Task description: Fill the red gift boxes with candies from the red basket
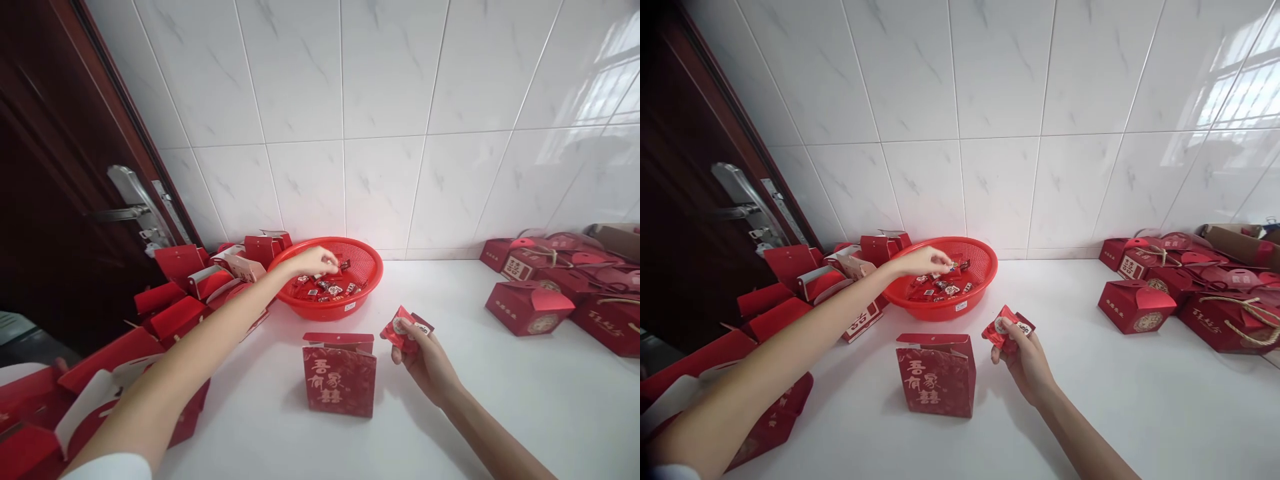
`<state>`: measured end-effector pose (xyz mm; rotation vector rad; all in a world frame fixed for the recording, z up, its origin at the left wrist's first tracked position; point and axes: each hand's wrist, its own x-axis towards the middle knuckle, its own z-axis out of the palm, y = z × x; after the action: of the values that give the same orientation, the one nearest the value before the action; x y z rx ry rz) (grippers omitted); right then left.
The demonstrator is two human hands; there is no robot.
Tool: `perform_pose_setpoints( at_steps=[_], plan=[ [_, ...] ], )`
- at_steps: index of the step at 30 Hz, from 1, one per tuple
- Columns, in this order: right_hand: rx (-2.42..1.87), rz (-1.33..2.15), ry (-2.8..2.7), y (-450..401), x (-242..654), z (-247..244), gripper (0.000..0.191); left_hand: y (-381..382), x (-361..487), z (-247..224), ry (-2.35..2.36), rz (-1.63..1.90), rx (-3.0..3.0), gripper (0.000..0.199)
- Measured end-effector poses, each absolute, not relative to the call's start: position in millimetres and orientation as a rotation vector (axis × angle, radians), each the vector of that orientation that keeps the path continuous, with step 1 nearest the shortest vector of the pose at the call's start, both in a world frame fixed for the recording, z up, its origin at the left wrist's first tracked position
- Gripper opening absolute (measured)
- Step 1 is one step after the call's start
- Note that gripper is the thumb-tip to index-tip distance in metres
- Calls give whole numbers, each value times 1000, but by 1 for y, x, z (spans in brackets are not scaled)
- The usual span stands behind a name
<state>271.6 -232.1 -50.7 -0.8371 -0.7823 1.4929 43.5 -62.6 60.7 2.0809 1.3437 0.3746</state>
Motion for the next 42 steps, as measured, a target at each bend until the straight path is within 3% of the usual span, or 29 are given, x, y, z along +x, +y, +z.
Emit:
perform_pose_setpoints(
  at_steps=[6,23,31,36,42],
  plan=[
    [-839,1540,-755,-229,270,-62,40,-56,38,18,1430,23,2105,16],
    [-873,1583,-885,-231,269,-69,36,-47,49,-12,1273,-72,2153,12],
    [-880,1601,-889,-231,268,-71,42,-49,58,-1,1229,215,1991,7],
    [-871,1608,-895,-230,269,-73,41,-48,63,7,1188,448,1765,21],
    [-862,1608,-881,-229,271,-76,42,-47,59,9,1151,586,1562,18]
  ],
)
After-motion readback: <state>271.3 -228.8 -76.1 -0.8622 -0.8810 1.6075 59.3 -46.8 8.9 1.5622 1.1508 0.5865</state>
